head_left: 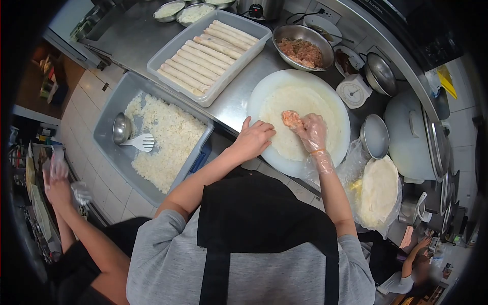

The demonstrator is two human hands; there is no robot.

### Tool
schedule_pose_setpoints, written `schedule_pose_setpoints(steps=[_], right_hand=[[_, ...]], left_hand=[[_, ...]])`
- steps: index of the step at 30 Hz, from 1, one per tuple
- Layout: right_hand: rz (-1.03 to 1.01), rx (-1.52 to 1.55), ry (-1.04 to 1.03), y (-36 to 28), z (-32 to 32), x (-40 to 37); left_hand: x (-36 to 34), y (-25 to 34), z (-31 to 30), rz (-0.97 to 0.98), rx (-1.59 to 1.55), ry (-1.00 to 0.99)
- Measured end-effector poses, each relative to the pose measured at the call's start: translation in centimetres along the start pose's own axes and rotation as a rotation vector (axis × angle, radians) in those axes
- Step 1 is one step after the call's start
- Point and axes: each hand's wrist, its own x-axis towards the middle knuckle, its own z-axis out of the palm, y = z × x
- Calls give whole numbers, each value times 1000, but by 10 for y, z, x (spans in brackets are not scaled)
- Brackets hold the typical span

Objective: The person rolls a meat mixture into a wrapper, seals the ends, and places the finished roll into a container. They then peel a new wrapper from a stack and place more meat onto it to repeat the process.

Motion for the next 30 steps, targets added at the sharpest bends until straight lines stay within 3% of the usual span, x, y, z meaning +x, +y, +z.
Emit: schedule_pose_setpoints(steps=[2, 8, 11, 14, 16, 17, 20, 23, 26, 30], right_hand=[[-5, -66, 115, -20, -6, 5], [64, -32, -107, -21, 2, 17], [41, -99, 65, -32, 2, 18], [57, -11, -23, -40, 8, 24], [38, 6, -171, -40, -3, 24], [25, 13, -251, -39, -7, 22], [-267, -77, 0, -23, -2, -7], [-361, -226, -305, -19, -9, -16], [-238, -219, -425, -48, -20, -3], [-378, -154, -268, -36, 17, -1]], left_hand=[[0, 0, 1, 3, 0, 0], [-1, -2, 2, 21, 12, 9], [0, -1, 1, 36, 38, 15], [3, 4, 1, 125, -4, 125], [6, 2, 1, 127, -1, 26], [6, 1, 2, 124, -3, -21], [2, -12, 5, 84, -92, 133], [1, -24, 0, 5, -66, 241], [4, -27, 0, -33, -15, 194], [4, -27, 4, -41, -3, 196]])
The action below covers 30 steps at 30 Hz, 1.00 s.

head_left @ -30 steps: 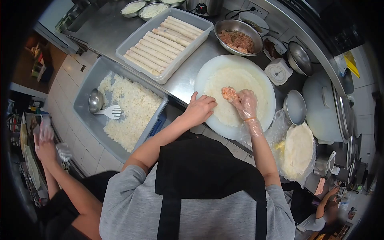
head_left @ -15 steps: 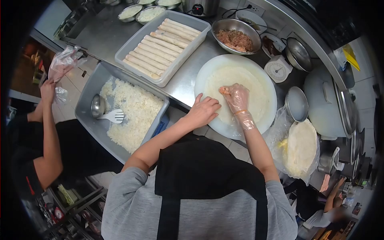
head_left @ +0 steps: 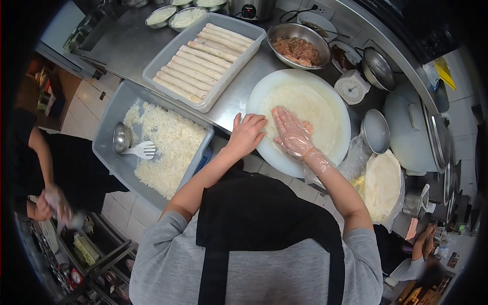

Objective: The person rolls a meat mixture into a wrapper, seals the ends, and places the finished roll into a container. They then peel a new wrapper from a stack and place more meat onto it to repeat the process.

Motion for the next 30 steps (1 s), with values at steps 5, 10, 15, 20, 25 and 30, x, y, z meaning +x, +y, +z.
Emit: schedule_pose_setpoints(steps=[5, 10, 15, 20, 25, 30], right_hand=[[404, 947, 71, 22, -35, 8], [337, 220, 274, 9, -23, 20], [393, 274, 261, 15, -4, 29], [353, 212, 346, 3, -6, 41], [368, 195, 248, -2, -11, 52], [325, 221, 279, -1, 0, 58]], left_hand=[[-1, 0, 0, 1, 19, -7], [-2, 5, -2, 37, -2, -1], [-5, 4, -3, 38, -18, -69], [-3, 4, -5, 44, -12, -82], [-3, 0, -3, 60, -13, -72], [-4, -2, 0, 84, -13, -59]])
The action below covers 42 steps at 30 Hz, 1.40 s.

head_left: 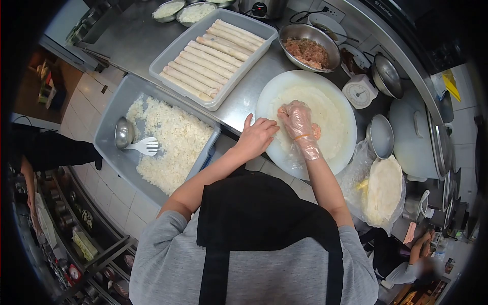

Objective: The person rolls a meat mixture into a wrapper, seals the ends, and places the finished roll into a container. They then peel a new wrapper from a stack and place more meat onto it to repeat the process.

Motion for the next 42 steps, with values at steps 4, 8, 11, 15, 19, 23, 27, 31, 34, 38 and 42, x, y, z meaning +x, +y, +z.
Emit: schedule_pose_setpoints(steps=[4, 8, 11, 15, 19, 23, 27, 31, 34, 38, 42], right_hand=[[-66, -42, 114, 16, -26, -19], [-72, -47, 50, 29, -39, -40], [-20, -17, -6, 23, -32, -34], [-48, -70, 58, 25, -19, -26], [-34, -159, 77, 13, -12, -22], [-23, -168, 75, 4, -12, -18], [-29, -218, -8, 1, -11, -9], [-104, -194, 24, -2, 4, -3], [-108, -192, 0, -4, 4, 2], [-94, -301, 14, -6, 19, 7], [-72, 23, -31, 8, -10, 13]], left_hand=[[3, -8, -3, 14, -84, 59], [11, -5, -7, 135, -201, 36], [11, 3, 4, 248, -161, -35], [9, 5, 6, 228, -150, -31], [6, 6, 10, 227, -140, -13], [4, 5, 13, 215, -122, -3], [3, 6, 12, 206, -125, -4], [1, 7, 14, 196, -102, -15], [1, 8, 13, 190, -88, -21], [2, 9, 10, 183, -62, -71], [3, -2, 6, 170, -199, 44]])
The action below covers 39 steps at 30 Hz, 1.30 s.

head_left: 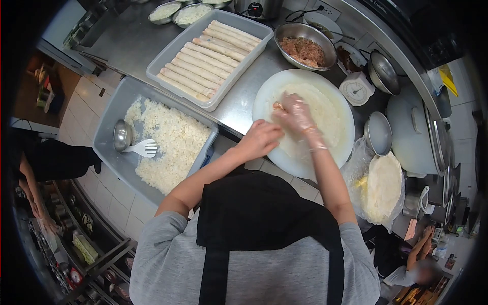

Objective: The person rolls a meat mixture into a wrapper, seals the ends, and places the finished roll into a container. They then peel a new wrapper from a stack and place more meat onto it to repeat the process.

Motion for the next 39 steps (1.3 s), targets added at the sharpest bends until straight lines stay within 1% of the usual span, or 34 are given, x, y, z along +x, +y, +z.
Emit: schedule_pose_setpoints(steps=[2, 5, 6, 7, 8, 9, 12, 15, 18, 21, 24, 27, 30, 33, 36, 39], right_hand=[[74, 182, 275, 37, -6, -7], [167, 246, 18, 46, -48, -34], [95, 182, 5, 42, -46, -43], [20, 116, -6, 37, -42, -52], [-53, 49, -21, 32, -38, -58], [-63, -20, -7, 23, -35, -59], [31, -3, 35, 25, -19, -59], [64, -62, 58, 22, -14, -56], [-26, -80, 258, 12, -7, -52], [22, -153, 80, 17, -4, -47], [30, -196, 133, 14, 2, -43], [83, -280, 19, 9, 0, -37], [62, -269, 100, -2, 5, -32], [72, -342, -4, -6, 7, -23], [37, -302, 98, -6, 11, -24], [71, -288, 12, -13, 11, -14]], left_hand=[[9, -14, -5, -76, -81, 157], [31, -22, -18, -158, -36, 176], [36, -24, -19, -179, -5, 180], [40, -29, -16, -212, 32, 71], [40, -32, -10, -218, 43, 68], [40, -33, -7, -224, 53, 62], [37, -37, 1, -225, 52, 77], [34, -39, 3, -214, 39, 102], [36, -40, 3, -216, 38, 102], [34, -40, 3, -218, 50, 92], [34, -39, 2, -210, 55, 100], [33, -37, 3, -237, 69, 92], [33, -39, 4, -240, 51, 110], [32, -40, 6, -248, 29, 112], [33, -39, 5, -257, 33, 104], [32, -40, 7, -265, 43, 101]])
